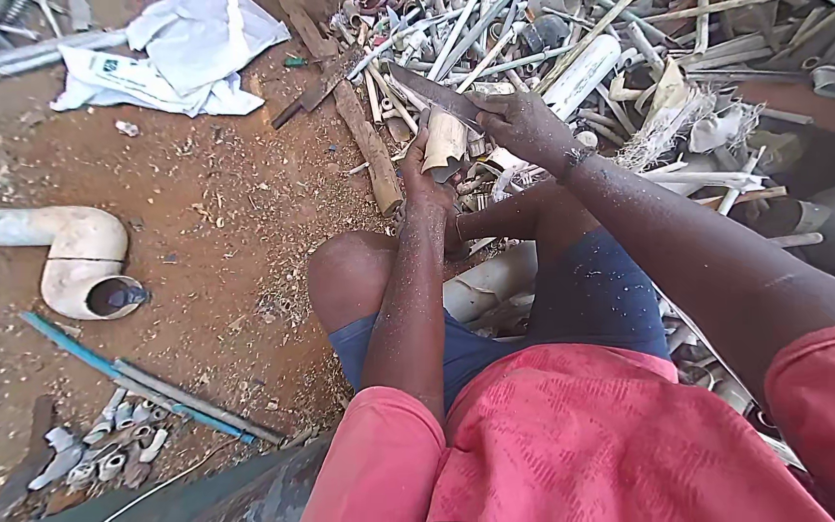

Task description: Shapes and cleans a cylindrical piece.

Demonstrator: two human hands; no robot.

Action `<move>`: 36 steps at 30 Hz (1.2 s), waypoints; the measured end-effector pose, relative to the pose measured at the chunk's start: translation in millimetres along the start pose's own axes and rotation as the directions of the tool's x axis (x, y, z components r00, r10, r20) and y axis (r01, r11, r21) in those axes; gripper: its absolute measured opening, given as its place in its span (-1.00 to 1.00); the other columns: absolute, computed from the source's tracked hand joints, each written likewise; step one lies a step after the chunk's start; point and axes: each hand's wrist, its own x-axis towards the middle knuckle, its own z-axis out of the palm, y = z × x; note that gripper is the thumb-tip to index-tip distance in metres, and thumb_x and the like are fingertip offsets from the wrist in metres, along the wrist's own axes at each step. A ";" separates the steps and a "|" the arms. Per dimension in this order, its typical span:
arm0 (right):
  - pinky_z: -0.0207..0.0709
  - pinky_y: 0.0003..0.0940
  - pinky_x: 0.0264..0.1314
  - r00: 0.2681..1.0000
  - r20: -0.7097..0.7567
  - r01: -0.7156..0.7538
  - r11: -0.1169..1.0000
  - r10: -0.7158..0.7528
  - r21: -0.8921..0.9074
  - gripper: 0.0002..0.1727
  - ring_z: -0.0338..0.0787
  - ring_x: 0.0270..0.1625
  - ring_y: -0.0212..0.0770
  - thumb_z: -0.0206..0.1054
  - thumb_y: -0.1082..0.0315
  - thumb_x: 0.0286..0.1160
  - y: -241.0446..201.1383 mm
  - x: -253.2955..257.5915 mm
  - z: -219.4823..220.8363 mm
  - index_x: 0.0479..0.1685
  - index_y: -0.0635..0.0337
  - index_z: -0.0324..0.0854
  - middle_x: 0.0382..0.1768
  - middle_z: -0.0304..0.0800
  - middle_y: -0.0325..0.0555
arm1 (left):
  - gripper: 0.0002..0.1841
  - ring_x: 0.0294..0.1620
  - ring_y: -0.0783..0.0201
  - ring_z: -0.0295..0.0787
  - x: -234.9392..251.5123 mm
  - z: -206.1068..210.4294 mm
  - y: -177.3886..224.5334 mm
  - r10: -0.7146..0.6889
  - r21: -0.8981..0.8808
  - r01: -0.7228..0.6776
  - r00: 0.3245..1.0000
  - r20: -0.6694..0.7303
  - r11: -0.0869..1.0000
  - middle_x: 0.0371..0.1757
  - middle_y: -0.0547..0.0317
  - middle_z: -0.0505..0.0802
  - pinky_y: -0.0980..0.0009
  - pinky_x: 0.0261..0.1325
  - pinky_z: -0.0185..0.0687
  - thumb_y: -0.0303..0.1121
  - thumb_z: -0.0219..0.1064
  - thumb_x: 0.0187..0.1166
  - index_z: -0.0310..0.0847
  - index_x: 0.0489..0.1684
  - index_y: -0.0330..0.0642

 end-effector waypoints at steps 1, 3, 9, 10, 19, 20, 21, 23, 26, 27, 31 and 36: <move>0.62 -0.03 0.24 1.000 0.013 0.017 1.000 -0.017 0.001 -0.51 0.86 0.07 -0.11 0.04 0.13 0.80 0.7 -0.3 -0.1 0.60 -0.05 0.60 0.12 0.90 -0.05 | -0.61 -0.44 0.17 0.68 -1.9 2.1 -0.8 -0.002 0.008 0.002 0.999 -0.043 1.000 -0.17 0.00 0.78 0.27 -0.53 0.60 -0.02 0.00 0.79 0.60 0.20 -0.05; 0.57 -0.02 0.34 0.993 0.079 0.087 0.996 -0.086 -0.001 -0.52 0.85 0.19 -0.11 0.05 0.11 0.81 -6.4 -6.7 1.3 0.55 -0.04 0.65 0.18 0.89 -0.06 | -0.64 -0.33 0.13 0.72 -5.3 2.3 0.6 0.000 -0.007 -0.001 0.993 -0.120 1.000 -0.14 0.01 0.77 0.19 -0.38 0.67 -0.03 0.05 0.77 0.60 0.14 -0.06; 0.57 -0.09 0.39 0.996 0.014 0.083 0.996 -0.084 0.035 -0.50 0.85 0.20 -0.15 0.05 0.15 0.81 1.1 -6.6 0.1 0.64 -0.04 0.57 0.25 0.87 -0.06 | -0.59 -0.36 0.19 0.67 -0.8 2.0 -4.1 0.002 -0.025 -0.003 1.000 -0.020 1.000 -0.09 0.02 0.78 0.28 -0.44 0.58 0.01 -0.04 0.80 0.58 0.31 0.03; 0.58 -0.08 0.35 0.993 0.024 0.111 0.992 -0.113 0.055 -0.51 0.85 0.17 -0.14 0.06 0.15 0.80 -3.3 -10.6 2.3 0.63 -0.05 0.58 0.20 0.89 -0.05 | -0.62 -0.33 0.18 0.69 -1.4 2.9 -2.8 -0.001 -0.049 -0.002 0.997 -0.078 0.999 -0.12 0.04 0.77 0.24 -0.40 0.62 0.01 0.00 0.78 0.59 0.20 0.00; 0.61 -0.21 0.34 0.981 0.092 0.153 0.976 -0.169 0.157 -0.53 0.85 0.16 -0.30 0.07 0.13 0.83 -14.5 -22.9 6.1 0.61 -0.07 0.59 0.25 0.87 -0.15 | -0.59 -0.04 0.12 0.73 -7.3 1.1 -1.8 0.054 -0.134 -0.068 0.993 -0.106 0.989 -0.02 0.05 0.76 0.05 -0.06 0.70 0.04 -0.12 0.82 0.53 0.15 -0.01; 0.60 -0.17 0.35 0.979 0.090 0.167 0.976 -0.181 0.140 -0.53 0.85 0.18 -0.26 0.08 0.12 0.83 -19.7 -26.8 5.1 0.61 -0.09 0.59 0.25 0.88 -0.14 | -0.61 -0.04 0.13 0.72 -6.5 1.7 0.1 0.054 -0.155 -0.074 0.990 -0.127 0.985 -0.05 0.05 0.74 0.05 -0.03 0.69 0.04 -0.11 0.81 0.51 0.09 -0.02; 0.63 -0.15 0.31 0.985 0.056 0.156 0.981 -0.163 0.119 -0.53 0.87 0.13 -0.25 0.09 0.09 0.83 -20.7 -28.4 3.5 0.62 -0.12 0.59 0.22 0.89 -0.15 | -0.62 -0.09 0.15 0.72 -5.0 1.9 2.2 0.046 -0.161 -0.066 0.991 -0.125 0.985 -0.08 0.06 0.74 0.10 -0.09 0.69 0.04 -0.07 0.78 0.53 0.07 -0.01; 0.68 -0.15 0.01 0.993 -0.070 0.109 0.984 -0.100 0.143 -0.52 0.83 -0.19 -0.24 0.08 0.08 0.84 -18.3 -28.5 0.7 0.64 -0.12 0.56 -0.03 0.91 -0.10 | -0.61 -0.23 0.15 0.74 -1.1 0.4 6.3 0.019 -0.170 -0.031 0.998 -0.067 0.985 -0.10 0.02 0.74 0.21 -0.28 0.71 0.04 -0.01 0.73 0.52 0.16 -0.02; 0.68 -0.09 0.17 0.984 -0.062 0.175 0.980 -0.169 0.091 -0.53 0.87 0.00 -0.17 0.05 0.15 0.86 -25.3 -41.0 0.2 0.67 -0.21 0.53 0.05 0.91 -0.05 | -0.62 -0.15 0.03 0.78 -6.7 3.9 9.4 -0.021 -0.153 0.013 0.999 -0.049 0.988 -0.04 -0.07 0.75 0.05 -0.21 0.76 0.00 -0.04 0.74 0.49 0.14 -0.07; 0.65 0.00 0.15 0.978 -0.032 0.208 0.978 -0.207 0.030 -0.53 0.84 0.01 -0.06 0.05 0.17 0.84 -29.5 -48.1 2.7 0.65 -0.25 0.55 0.00 0.87 0.01 | -0.65 -0.07 0.00 0.76 -7.9 6.2 9.6 -0.028 -0.157 0.019 0.998 -0.060 0.987 0.00 -0.07 0.74 -0.04 -0.11 0.73 -0.05 -0.04 0.73 0.47 0.15 -0.08; 0.59 0.08 0.02 0.985 0.051 0.171 0.956 -0.164 -0.237 -0.49 0.72 0.02 0.16 0.06 0.21 0.79 -33.1 -58.6 3.7 0.65 -0.47 0.52 -0.12 0.71 0.13 | -0.64 0.00 0.01 0.74 -7.7 10.7 8.5 -0.058 -0.112 0.042 0.988 -0.146 0.993 0.08 -0.04 0.73 -0.05 -0.06 0.71 -0.03 0.06 0.75 0.47 0.29 -0.03; 0.58 0.09 0.04 0.986 0.083 0.159 0.953 -0.143 -0.258 -0.47 0.71 0.07 0.16 0.08 0.18 0.77 -39.0 -63.2 1.4 0.69 -0.46 0.48 -0.07 0.70 0.12 | -0.59 -0.22 0.12 0.75 -7.0 2.5 -2.1 -0.001 -0.093 -0.002 0.999 -0.035 0.996 -0.13 0.02 0.76 0.14 -0.29 0.70 0.07 -0.08 0.76 0.53 0.09 -0.02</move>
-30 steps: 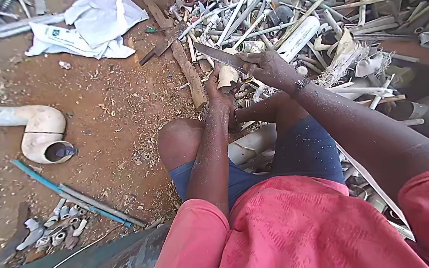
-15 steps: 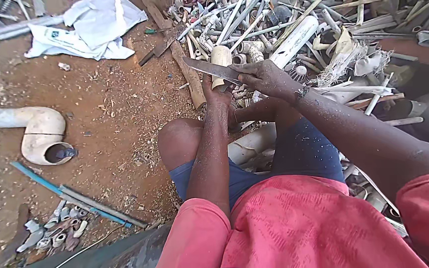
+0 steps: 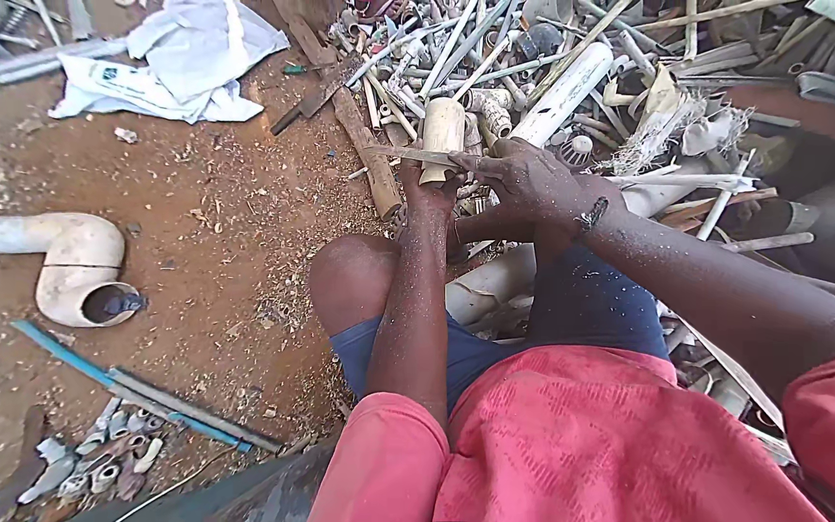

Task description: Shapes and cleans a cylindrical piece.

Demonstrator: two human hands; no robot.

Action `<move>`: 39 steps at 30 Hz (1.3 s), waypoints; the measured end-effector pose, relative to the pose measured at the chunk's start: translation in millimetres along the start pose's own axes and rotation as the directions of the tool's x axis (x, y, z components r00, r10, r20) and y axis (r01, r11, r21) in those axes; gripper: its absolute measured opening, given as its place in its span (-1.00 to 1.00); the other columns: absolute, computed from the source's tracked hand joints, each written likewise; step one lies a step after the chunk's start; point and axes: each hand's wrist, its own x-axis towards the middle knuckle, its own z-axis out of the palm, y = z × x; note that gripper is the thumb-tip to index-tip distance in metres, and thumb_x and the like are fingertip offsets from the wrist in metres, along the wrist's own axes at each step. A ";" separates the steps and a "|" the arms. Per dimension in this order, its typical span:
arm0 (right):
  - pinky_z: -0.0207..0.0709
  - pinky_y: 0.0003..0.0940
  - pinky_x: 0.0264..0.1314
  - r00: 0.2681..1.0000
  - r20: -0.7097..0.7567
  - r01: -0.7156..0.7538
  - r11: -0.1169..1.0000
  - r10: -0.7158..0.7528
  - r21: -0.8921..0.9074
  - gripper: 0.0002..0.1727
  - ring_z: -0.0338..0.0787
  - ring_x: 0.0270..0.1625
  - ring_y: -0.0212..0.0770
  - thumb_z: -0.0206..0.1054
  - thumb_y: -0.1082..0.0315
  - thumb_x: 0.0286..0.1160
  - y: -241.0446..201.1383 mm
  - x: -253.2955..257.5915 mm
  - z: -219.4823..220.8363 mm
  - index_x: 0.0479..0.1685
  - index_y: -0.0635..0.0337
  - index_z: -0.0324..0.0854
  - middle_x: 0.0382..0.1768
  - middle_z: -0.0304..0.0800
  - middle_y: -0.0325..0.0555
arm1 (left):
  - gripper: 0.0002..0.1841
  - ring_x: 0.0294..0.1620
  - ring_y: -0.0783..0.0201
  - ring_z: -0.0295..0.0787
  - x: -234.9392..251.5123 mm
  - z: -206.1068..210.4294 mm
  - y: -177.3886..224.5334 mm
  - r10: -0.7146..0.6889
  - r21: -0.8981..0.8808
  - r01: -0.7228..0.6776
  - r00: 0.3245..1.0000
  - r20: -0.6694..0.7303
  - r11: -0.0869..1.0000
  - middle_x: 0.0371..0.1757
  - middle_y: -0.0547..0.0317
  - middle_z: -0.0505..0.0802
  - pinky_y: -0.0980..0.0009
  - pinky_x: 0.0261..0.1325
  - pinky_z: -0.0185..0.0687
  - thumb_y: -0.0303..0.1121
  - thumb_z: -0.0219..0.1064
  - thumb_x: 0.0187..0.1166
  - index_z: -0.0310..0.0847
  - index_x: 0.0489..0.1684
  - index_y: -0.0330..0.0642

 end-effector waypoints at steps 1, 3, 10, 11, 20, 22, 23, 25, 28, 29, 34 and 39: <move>0.59 0.09 -0.01 1.000 -0.014 0.003 1.000 -0.003 -0.008 -0.47 0.71 0.06 0.17 0.11 0.18 0.76 -3.9 -0.9 -1.1 0.67 -0.48 0.49 -0.08 0.70 0.13 | -0.60 -0.19 0.12 0.76 -1.7 -0.5 1.1 0.015 -0.005 -0.015 1.000 0.000 1.000 -0.11 0.02 0.76 0.14 -0.26 0.72 0.06 -0.05 0.76 0.53 0.11 -0.01; 0.58 0.10 -0.04 0.995 -0.053 -0.082 0.996 0.080 -0.037 -0.49 0.72 0.05 0.19 0.09 0.15 0.80 -0.6 2.6 -0.6 0.68 -0.51 0.47 -0.08 0.70 0.14 | -0.65 -0.20 0.14 0.75 -7.2 2.7 1.6 0.032 -0.009 -0.032 0.999 0.005 0.999 -0.14 0.04 0.76 0.12 -0.23 0.72 0.01 -0.01 0.73 0.54 0.04 -0.02; 0.61 0.11 0.00 0.979 -0.064 -0.196 0.981 0.195 -0.007 -0.49 0.76 0.07 0.15 0.04 0.16 0.81 3.4 4.6 -2.3 0.70 -0.47 0.46 -0.03 0.75 0.12 | -0.71 -0.40 0.19 0.71 -8.4 3.5 0.2 0.040 0.012 -0.040 0.999 0.028 0.999 -0.29 0.08 0.75 0.22 -0.45 0.67 -0.07 0.01 0.64 0.54 -0.11 -0.02; 0.61 0.14 0.01 0.965 -0.092 -0.247 0.969 0.245 -0.010 -0.48 0.77 0.08 0.18 0.04 0.16 0.81 8.2 7.5 -3.0 0.70 -0.48 0.46 -0.02 0.78 0.15 | -0.71 -0.38 0.17 0.73 -9.8 5.5 -0.3 0.042 0.033 -0.043 0.999 0.022 0.999 -0.25 0.06 0.76 0.22 -0.45 0.69 -0.08 0.00 0.67 0.54 -0.05 -0.04; 0.61 0.13 0.06 0.938 -0.072 -0.339 0.941 0.338 -0.003 -0.47 0.78 0.11 0.16 0.04 0.14 0.82 0.4 12.9 -5.6 0.73 -0.50 0.42 0.03 0.77 0.13 | -0.67 -0.52 0.20 0.66 -6.7 5.3 -5.6 0.014 0.027 -0.014 1.000 0.017 1.000 -0.31 0.05 0.73 0.30 -0.58 0.59 -0.04 -0.03 0.68 0.53 -0.03 -0.05; 0.63 0.08 0.02 0.961 -0.078 -0.266 0.964 0.265 -0.009 -0.49 0.76 0.10 0.14 0.06 0.15 0.80 -6.1 5.9 1.0 0.69 -0.46 0.47 0.00 0.75 0.11 | -0.64 -0.59 0.24 0.56 -3.9 3.0 -4.8 0.027 0.040 -0.028 0.999 0.031 0.999 -0.39 0.08 0.70 0.35 -0.62 0.48 0.00 -0.09 0.70 0.51 -0.13 -0.03; 0.62 0.06 -0.02 0.962 -0.093 -0.260 0.966 0.258 -0.009 -0.49 0.76 0.07 0.14 0.06 0.16 0.80 -6.3 5.0 2.1 0.69 -0.46 0.48 -0.03 0.74 0.11 | -0.61 -0.62 0.25 0.56 -2.8 2.1 -3.9 0.030 0.042 -0.032 0.998 0.060 0.999 -0.41 0.08 0.71 0.37 -0.65 0.47 0.02 -0.11 0.70 0.52 -0.16 -0.03; 0.62 0.11 0.07 0.933 -0.119 -0.338 0.941 0.340 0.037 -0.48 0.78 0.11 0.15 0.04 0.16 0.81 -0.4 9.0 -0.7 0.70 -0.46 0.46 0.02 0.78 0.13 | -0.55 -0.66 0.23 0.59 -4.6 0.9 -4.2 0.000 0.001 0.000 0.993 0.121 1.000 -0.39 0.00 0.74 0.39 -0.72 0.49 0.07 -0.12 0.70 0.54 -0.14 -0.08; 0.60 0.12 0.13 0.930 -0.114 -0.339 0.935 0.350 0.105 -0.48 0.78 0.09 0.15 0.02 0.16 0.84 1.9 5.9 0.5 0.75 -0.38 0.41 0.00 0.78 0.15 | -0.39 -0.71 0.34 0.47 -11.1 2.0 -6.3 -0.006 -0.058 0.012 0.995 0.102 0.998 -0.38 0.03 0.70 0.52 -0.76 0.38 0.24 -0.24 0.74 0.50 -0.08 -0.11; 0.61 0.09 0.09 0.944 -0.108 -0.299 0.948 0.310 0.112 -0.47 0.76 0.07 0.14 0.02 0.17 0.84 -2.1 0.2 3.5 0.76 -0.38 0.40 -0.02 0.76 0.13 | -0.39 -0.73 0.38 0.42 -13.9 3.9 -5.2 0.008 -0.076 -0.004 0.998 0.055 0.997 -0.43 0.08 0.65 0.55 -0.76 0.34 0.24 -0.27 0.76 0.48 -0.11 -0.11; 0.59 0.07 0.01 0.937 -0.129 -0.312 0.943 0.325 0.113 -0.46 0.75 0.03 0.10 0.03 0.17 0.82 -8.3 -4.3 12.8 0.74 -0.47 0.41 -0.04 0.73 0.10 | -0.51 -0.75 0.38 0.37 -14.3 7.9 -3.5 -0.002 -0.104 -0.001 1.000 -0.029 0.995 -0.45 0.05 0.63 0.54 -0.78 0.30 0.04 -0.27 0.84 0.43 -0.10 -0.15; 0.59 0.07 -0.01 0.934 -0.159 -0.312 0.947 0.320 0.075 -0.46 0.75 0.06 0.14 0.04 0.17 0.82 -12.2 -0.6 14.6 0.73 -0.49 0.41 -0.04 0.73 0.13 | -0.39 -0.77 0.39 0.37 -14.8 5.8 -2.6 0.020 -0.036 -0.019 0.999 0.037 0.999 -0.53 0.12 0.63 0.54 -0.78 0.30 0.24 -0.28 0.77 0.48 -0.22 -0.08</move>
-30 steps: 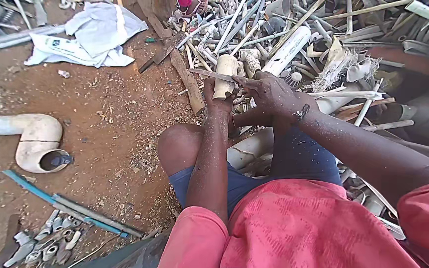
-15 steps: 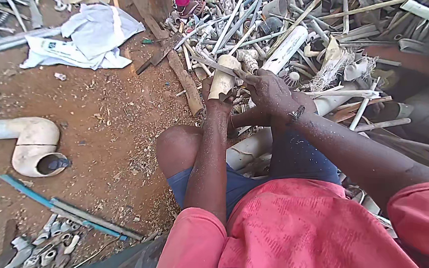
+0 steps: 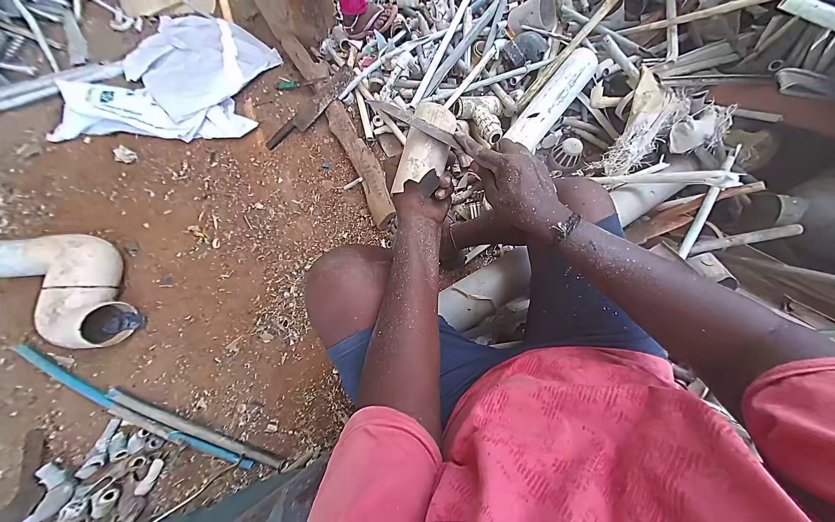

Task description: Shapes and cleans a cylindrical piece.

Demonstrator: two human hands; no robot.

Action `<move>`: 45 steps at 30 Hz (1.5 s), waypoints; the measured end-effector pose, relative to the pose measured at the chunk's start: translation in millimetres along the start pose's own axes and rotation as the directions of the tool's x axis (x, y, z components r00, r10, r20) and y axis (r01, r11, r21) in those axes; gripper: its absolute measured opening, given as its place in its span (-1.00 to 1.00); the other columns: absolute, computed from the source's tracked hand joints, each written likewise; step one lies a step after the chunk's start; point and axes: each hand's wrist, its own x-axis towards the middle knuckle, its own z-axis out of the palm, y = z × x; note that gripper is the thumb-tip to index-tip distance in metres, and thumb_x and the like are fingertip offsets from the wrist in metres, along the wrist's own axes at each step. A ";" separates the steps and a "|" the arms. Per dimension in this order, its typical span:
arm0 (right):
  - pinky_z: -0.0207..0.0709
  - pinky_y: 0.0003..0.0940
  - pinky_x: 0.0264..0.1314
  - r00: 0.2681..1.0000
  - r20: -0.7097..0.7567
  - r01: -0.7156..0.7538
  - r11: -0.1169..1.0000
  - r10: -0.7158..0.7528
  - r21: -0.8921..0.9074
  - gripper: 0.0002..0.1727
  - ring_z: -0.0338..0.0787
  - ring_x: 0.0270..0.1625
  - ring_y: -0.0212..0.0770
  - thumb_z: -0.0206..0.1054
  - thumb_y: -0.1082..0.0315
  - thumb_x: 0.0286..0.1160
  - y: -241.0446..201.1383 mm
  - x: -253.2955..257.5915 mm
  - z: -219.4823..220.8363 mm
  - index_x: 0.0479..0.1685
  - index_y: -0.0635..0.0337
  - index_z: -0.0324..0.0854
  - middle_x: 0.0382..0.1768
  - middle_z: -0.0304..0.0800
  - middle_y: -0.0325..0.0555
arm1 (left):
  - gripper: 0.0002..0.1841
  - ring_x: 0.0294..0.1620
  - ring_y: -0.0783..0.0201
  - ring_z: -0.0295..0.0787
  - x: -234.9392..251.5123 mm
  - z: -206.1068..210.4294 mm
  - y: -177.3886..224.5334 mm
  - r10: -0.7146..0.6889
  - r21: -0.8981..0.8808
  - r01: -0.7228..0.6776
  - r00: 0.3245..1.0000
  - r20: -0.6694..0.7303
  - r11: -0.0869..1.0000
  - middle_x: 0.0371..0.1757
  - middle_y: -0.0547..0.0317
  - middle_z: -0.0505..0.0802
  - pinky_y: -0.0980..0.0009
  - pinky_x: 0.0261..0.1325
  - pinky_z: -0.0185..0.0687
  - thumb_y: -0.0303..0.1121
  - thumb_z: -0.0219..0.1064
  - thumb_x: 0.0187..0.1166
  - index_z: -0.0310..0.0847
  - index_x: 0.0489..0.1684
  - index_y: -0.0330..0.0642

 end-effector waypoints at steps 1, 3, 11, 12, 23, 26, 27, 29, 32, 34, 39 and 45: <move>0.60 0.06 0.01 1.000 0.000 -0.026 1.000 0.026 -0.004 -0.46 0.75 0.06 0.12 0.02 0.15 0.83 1.3 3.8 -1.6 0.74 -0.51 0.39 -0.03 0.73 0.11 | -0.39 -0.76 0.36 0.41 1.2 -1.6 -0.9 -0.002 -0.010 0.002 1.000 0.015 1.000 -0.46 0.05 0.68 0.52 -0.79 0.31 0.23 -0.27 0.76 0.49 -0.14 -0.11; 0.61 0.02 -0.02 1.000 -0.002 0.020 1.000 -0.020 0.001 -0.48 0.74 0.02 0.10 0.04 0.12 0.84 -0.5 2.7 0.1 0.74 -0.48 0.41 -0.09 0.72 0.09 | -0.41 -0.75 0.35 0.43 2.3 -2.9 -1.6 -0.004 -0.009 0.003 1.000 -0.030 1.000 -0.45 0.06 0.68 0.51 -0.78 0.36 0.26 -0.21 0.74 0.48 -0.10 -0.09; 0.45 -0.45 -0.56 0.945 0.094 -0.276 0.610 0.313 0.742 -0.58 0.61 -0.51 -0.32 0.03 0.13 0.89 43.6 49.1 -23.2 0.51 0.05 0.58 -0.37 0.69 -0.15 | -0.67 -0.52 0.25 0.76 -5.8 7.1 8.8 -0.102 0.239 0.050 0.972 0.210 0.970 -0.37 0.10 0.80 0.32 -0.59 0.69 -0.11 -0.05 0.73 0.59 -0.14 -0.06; 0.44 -0.49 -0.65 0.934 0.167 -0.308 0.474 0.315 0.825 -0.60 0.59 -0.58 -0.32 0.05 0.05 0.88 43.0 47.1 -31.9 0.42 0.03 0.58 -0.43 0.64 -0.16 | -0.71 -0.40 0.26 0.81 -5.2 6.2 8.9 -0.107 0.263 0.050 0.972 0.207 0.963 -0.29 0.10 0.83 0.31 -0.45 0.78 -0.16 0.00 0.72 0.61 -0.04 -0.09; 0.53 -0.49 -0.54 0.965 0.060 -0.175 0.458 0.255 0.872 -0.85 0.66 -0.55 -0.36 0.52 0.37 0.45 35.3 20.2 -17.9 -0.20 0.25 0.69 -0.48 0.76 -0.17 | 0.06 -0.19 0.03 0.79 2.4 13.1 7.3 -0.030 0.112 0.021 0.996 0.080 0.994 0.07 -0.15 0.81 0.14 -0.31 0.72 0.64 -0.58 0.46 0.49 0.41 -0.03; 0.56 -0.42 -0.45 0.927 -0.215 0.022 0.527 0.307 0.849 -0.80 0.67 -0.53 -0.37 0.55 0.27 0.42 19.4 19.7 9.0 -0.22 0.21 0.73 -0.48 0.78 -0.21 | 0.30 0.50 -0.15 0.59 -3.2 20.7 1.8 -0.027 -0.051 0.042 0.966 0.257 0.998 0.63 -0.15 0.54 -0.21 0.38 0.57 0.82 -0.69 0.09 0.06 0.83 0.13; 0.57 -0.39 -0.41 0.919 -0.260 0.061 0.545 0.295 0.837 -0.79 0.67 -0.50 -0.37 0.55 0.24 0.42 13.1 18.4 18.2 -0.23 0.20 0.74 -0.47 0.78 -0.22 | 0.19 0.51 -0.12 0.56 -7.0 22.7 -1.8 0.003 -0.069 0.018 0.957 0.291 0.997 0.63 -0.12 0.52 -0.19 0.41 0.54 0.77 -0.56 0.22 0.01 0.82 0.15; 0.65 -0.35 -0.28 0.942 -0.245 0.071 0.578 0.230 0.813 -0.77 0.73 -0.41 -0.36 0.53 0.19 0.46 -0.8 11.6 31.5 -0.17 0.18 0.77 -0.41 0.79 -0.22 | -0.18 0.49 0.03 0.55 -11.4 24.0 -4.5 0.085 -0.121 -0.053 0.959 0.269 0.991 0.56 -0.02 0.57 -0.04 0.41 0.56 0.46 -0.23 0.64 0.17 0.71 0.08; 0.59 -0.36 -0.38 0.988 -0.049 -0.049 0.605 0.143 0.794 -0.63 0.67 -0.48 -0.33 0.31 0.04 0.70 -12.4 -0.4 33.8 0.07 0.17 0.74 -0.44 0.74 -0.22 | -0.56 0.25 0.04 0.73 -2.6 21.4 11.9 0.175 -0.180 -0.170 0.985 0.009 0.969 0.27 -0.03 0.72 -0.02 0.18 0.74 0.05 0.03 0.82 0.41 0.43 -0.03; 0.58 -0.35 -0.44 0.979 0.108 -0.194 0.616 0.175 0.764 -0.55 0.70 -0.46 -0.27 0.05 -0.03 0.86 -14.5 -13.8 18.6 0.40 0.04 0.59 -0.35 0.78 -0.19 | -0.44 0.26 -0.16 0.69 7.6 11.4 29.6 0.178 -0.176 -0.202 0.974 -0.141 0.964 0.33 -0.17 0.66 -0.27 0.19 0.66 0.13 -0.03 0.74 0.33 0.51 -0.07; 0.72 -0.15 -0.13 0.971 0.240 -0.091 0.908 -0.011 0.409 -0.54 0.82 -0.24 -0.24 0.02 0.13 0.85 13.1 -29.9 -33.8 0.59 0.02 0.51 -0.13 0.85 -0.15 | -0.38 -0.02 -0.11 0.73 19.4 -1.2 52.7 0.159 -0.158 -0.210 0.945 -0.285 0.965 0.08 -0.18 0.72 -0.19 -0.03 0.68 0.26 -0.14 0.63 0.41 0.33 -0.05; 0.61 0.27 -0.19 0.941 0.303 0.192 0.973 -0.147 -0.124 -0.49 0.83 -0.21 0.22 0.07 0.09 0.82 7.9 -32.7 -62.3 0.72 -0.31 0.45 -0.25 0.83 0.11 | -0.52 0.24 0.06 0.70 26.0 -2.1 37.8 0.252 -0.074 -0.270 0.948 -0.196 0.960 0.23 -0.03 0.71 -0.12 0.25 0.67 0.06 0.10 0.78 0.40 0.47 -0.04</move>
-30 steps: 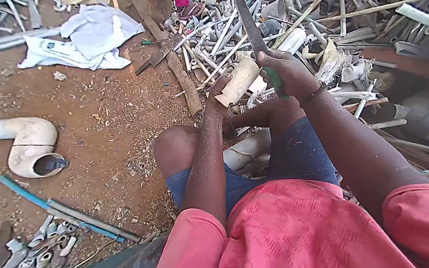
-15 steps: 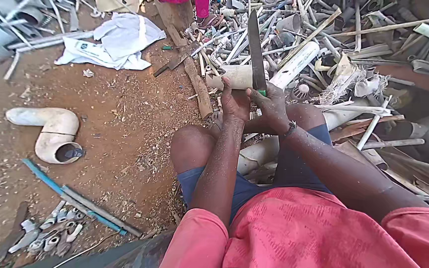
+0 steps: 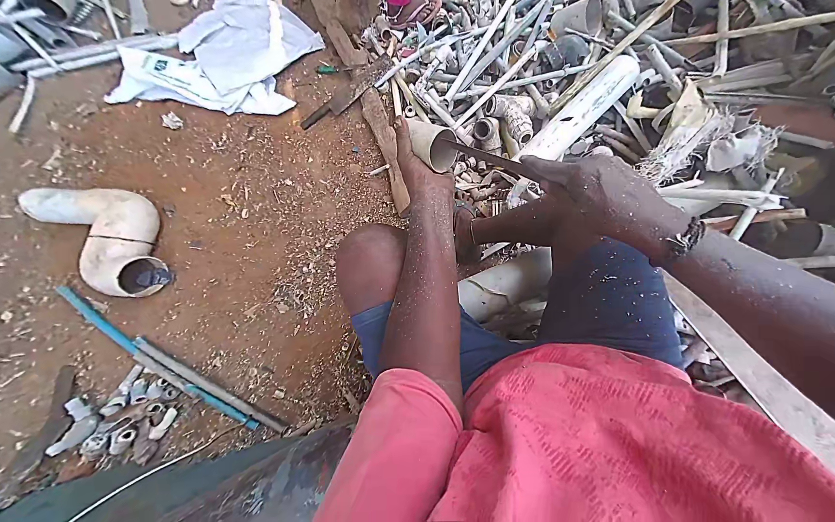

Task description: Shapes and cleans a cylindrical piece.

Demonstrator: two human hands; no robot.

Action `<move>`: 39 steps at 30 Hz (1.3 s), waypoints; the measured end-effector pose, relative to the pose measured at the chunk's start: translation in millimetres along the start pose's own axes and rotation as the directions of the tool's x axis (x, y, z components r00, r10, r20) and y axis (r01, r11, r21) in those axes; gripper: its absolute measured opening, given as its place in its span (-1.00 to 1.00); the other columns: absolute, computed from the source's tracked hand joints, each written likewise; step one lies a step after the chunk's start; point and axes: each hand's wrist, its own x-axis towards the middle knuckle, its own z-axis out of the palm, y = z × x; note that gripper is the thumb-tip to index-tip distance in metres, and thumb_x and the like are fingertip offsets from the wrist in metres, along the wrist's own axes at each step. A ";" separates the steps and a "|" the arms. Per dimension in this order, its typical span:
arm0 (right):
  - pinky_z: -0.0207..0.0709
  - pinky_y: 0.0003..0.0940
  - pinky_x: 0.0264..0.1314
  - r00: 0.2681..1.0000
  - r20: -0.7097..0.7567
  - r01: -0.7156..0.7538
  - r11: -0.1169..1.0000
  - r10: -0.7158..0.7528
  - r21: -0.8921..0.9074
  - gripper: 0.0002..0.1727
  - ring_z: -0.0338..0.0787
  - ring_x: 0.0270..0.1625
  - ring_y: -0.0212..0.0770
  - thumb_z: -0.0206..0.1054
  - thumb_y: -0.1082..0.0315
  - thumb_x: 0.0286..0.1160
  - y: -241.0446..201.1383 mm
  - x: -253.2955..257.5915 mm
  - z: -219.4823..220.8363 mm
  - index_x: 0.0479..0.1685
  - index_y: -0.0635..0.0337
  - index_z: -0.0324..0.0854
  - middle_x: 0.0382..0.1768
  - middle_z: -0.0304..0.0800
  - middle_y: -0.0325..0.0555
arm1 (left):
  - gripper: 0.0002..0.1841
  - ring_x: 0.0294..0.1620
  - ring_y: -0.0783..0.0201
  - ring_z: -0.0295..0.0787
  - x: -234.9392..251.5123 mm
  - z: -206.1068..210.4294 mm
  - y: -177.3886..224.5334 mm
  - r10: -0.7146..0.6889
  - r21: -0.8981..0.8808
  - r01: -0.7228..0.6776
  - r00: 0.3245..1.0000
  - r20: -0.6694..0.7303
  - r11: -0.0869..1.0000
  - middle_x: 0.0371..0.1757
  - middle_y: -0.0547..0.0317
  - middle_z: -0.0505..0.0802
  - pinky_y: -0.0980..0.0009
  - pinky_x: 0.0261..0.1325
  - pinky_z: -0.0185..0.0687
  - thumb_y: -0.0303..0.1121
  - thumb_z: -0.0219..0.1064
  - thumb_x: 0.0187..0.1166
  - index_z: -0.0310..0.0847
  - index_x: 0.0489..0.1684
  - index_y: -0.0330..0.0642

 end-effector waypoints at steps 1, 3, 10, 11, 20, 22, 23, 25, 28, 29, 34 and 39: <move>0.59 0.26 -0.20 1.000 0.011 -0.003 0.998 0.004 -0.059 -0.41 0.81 -0.19 0.25 0.14 0.01 0.74 -6.5 5.0 -3.3 0.77 -0.34 0.36 -0.24 0.81 0.14 | -0.58 0.22 0.08 0.71 -2.9 1.9 -4.4 -0.003 0.017 0.003 1.000 0.011 1.000 0.20 -0.03 0.71 -0.07 0.26 0.68 -0.05 0.15 0.77 0.41 0.45 -0.06; 0.56 0.22 -0.25 0.998 0.042 -0.046 0.983 0.054 -0.177 -0.20 0.77 -0.16 0.24 0.20 -0.07 0.46 -20.8 19.8 -6.3 0.85 -0.49 0.18 -0.14 0.76 0.17 | -0.58 0.19 0.07 0.73 -9.0 5.5 -10.8 -0.034 0.086 0.036 0.999 -0.029 0.996 0.19 -0.07 0.72 -0.02 0.24 0.70 -0.12 0.21 0.73 0.42 0.44 -0.13; 0.60 0.25 -0.23 0.997 0.071 0.005 0.988 0.007 -0.157 -0.19 0.76 -0.12 0.37 0.14 0.33 0.66 -26.3 64.5 37.1 0.94 -0.29 -0.02 -0.02 0.68 0.38 | -0.52 0.22 0.06 0.73 -6.1 6.3 -5.6 0.018 0.203 -0.007 0.999 -0.050 0.979 0.24 -0.12 0.71 0.01 0.27 0.72 -0.17 0.32 0.68 0.42 0.46 -0.22; 0.61 0.22 -0.17 0.995 0.101 0.024 0.994 -0.013 -0.105 -0.18 0.77 -0.08 0.29 0.19 0.23 0.62 -30.2 63.7 43.8 0.93 -0.26 0.02 -0.08 0.72 0.26 | -0.53 0.19 0.07 0.74 -6.6 3.9 -6.6 0.010 0.203 0.000 0.999 -0.047 0.979 0.22 -0.11 0.72 0.02 0.23 0.74 -0.17 0.31 0.69 0.43 0.45 -0.22; 0.58 0.27 -0.19 0.998 0.016 -0.055 0.988 0.058 -0.146 -0.15 0.76 -0.10 0.39 0.11 0.42 0.63 -29.1 72.5 34.2 0.94 -0.36 -0.03 -0.04 0.68 0.37 | -0.56 0.21 0.04 0.73 -5.5 12.9 -2.9 -0.008 0.171 0.007 1.000 0.006 0.985 0.21 -0.13 0.71 -0.02 0.24 0.73 -0.16 0.24 0.72 0.40 0.46 -0.18; 0.63 0.18 0.13 0.997 0.067 -0.049 0.996 0.044 0.074 -0.31 0.81 0.11 0.21 0.08 0.34 0.74 -32.0 69.4 40.0 0.89 -0.29 0.15 0.07 0.81 0.18 | -0.60 0.15 0.06 0.75 -6.5 9.0 -4.5 -0.014 0.131 0.007 0.999 0.052 0.991 0.17 -0.10 0.71 0.00 0.19 0.75 -0.18 0.21 0.73 0.40 0.42 -0.16; 0.58 0.13 0.31 0.995 0.098 -0.042 0.974 0.021 0.224 -0.39 0.80 0.23 0.14 0.08 0.32 0.78 -29.9 69.7 39.1 0.83 -0.17 0.30 0.21 0.82 0.13 | -0.61 0.13 0.06 0.74 -5.7 5.2 -5.8 -0.020 0.115 0.012 0.998 0.066 0.993 0.15 -0.09 0.71 0.00 0.16 0.75 -0.17 0.19 0.74 0.40 0.40 -0.15; 0.56 0.12 0.29 0.993 0.114 -0.025 0.955 -0.009 0.297 -0.51 0.79 0.23 0.06 0.09 0.32 0.76 -18.7 74.1 30.7 0.64 -0.06 0.55 0.26 0.81 0.06 | -0.60 0.19 0.07 0.72 -4.1 1.0 -7.5 -0.023 0.110 0.015 0.997 0.074 0.994 0.19 -0.06 0.70 -0.02 0.23 0.71 -0.12 0.14 0.76 0.38 0.43 -0.11; 0.58 0.34 -0.11 0.997 0.028 -0.066 0.998 0.066 -0.016 -0.36 0.81 -0.03 0.33 0.15 0.32 0.64 -21.3 67.8 20.9 0.76 -0.34 0.37 -0.10 0.81 0.22 | -0.59 0.24 0.04 0.70 -5.2 5.6 -5.8 -0.015 0.109 0.005 0.996 0.088 0.994 0.23 -0.09 0.69 -0.07 0.29 0.68 -0.11 0.13 0.78 0.36 0.47 -0.10; 0.58 0.33 -0.15 0.998 0.036 -0.059 0.997 0.061 -0.048 -0.26 0.80 -0.07 0.36 0.15 0.34 0.63 -25.9 64.9 24.1 0.86 -0.36 0.20 -0.15 0.79 0.25 | -0.61 0.17 0.04 0.73 -5.5 7.3 -6.0 -0.014 0.093 0.003 0.993 0.121 0.996 0.17 -0.10 0.70 -0.05 0.23 0.71 -0.12 0.11 0.79 0.36 0.43 -0.12; 0.58 -0.25 -0.36 0.993 0.106 -0.100 0.876 0.056 0.471 -0.47 0.70 -0.39 -0.19 0.14 0.31 0.76 -24.7 64.5 37.1 0.71 -0.07 0.48 -0.19 0.78 -0.03 | -0.65 -0.07 0.10 0.75 -7.3 -2.4 -15.9 -0.070 -0.009 0.075 0.969 0.237 0.997 -0.05 -0.06 0.71 0.07 0.05 0.75 -0.06 0.01 0.80 0.36 0.24 -0.13; 0.59 0.29 -0.09 0.993 0.026 -0.112 0.993 0.111 0.042 -0.34 0.81 -0.01 0.28 0.06 0.30 0.72 -29.6 59.9 28.6 0.83 -0.38 0.24 -0.08 0.81 0.18 | -0.63 0.02 0.01 0.77 -0.2 2.6 -16.7 -0.051 0.002 0.052 0.960 0.277 0.999 0.04 -0.17 0.70 0.00 0.16 0.76 -0.09 -0.02 0.84 0.29 0.34 -0.16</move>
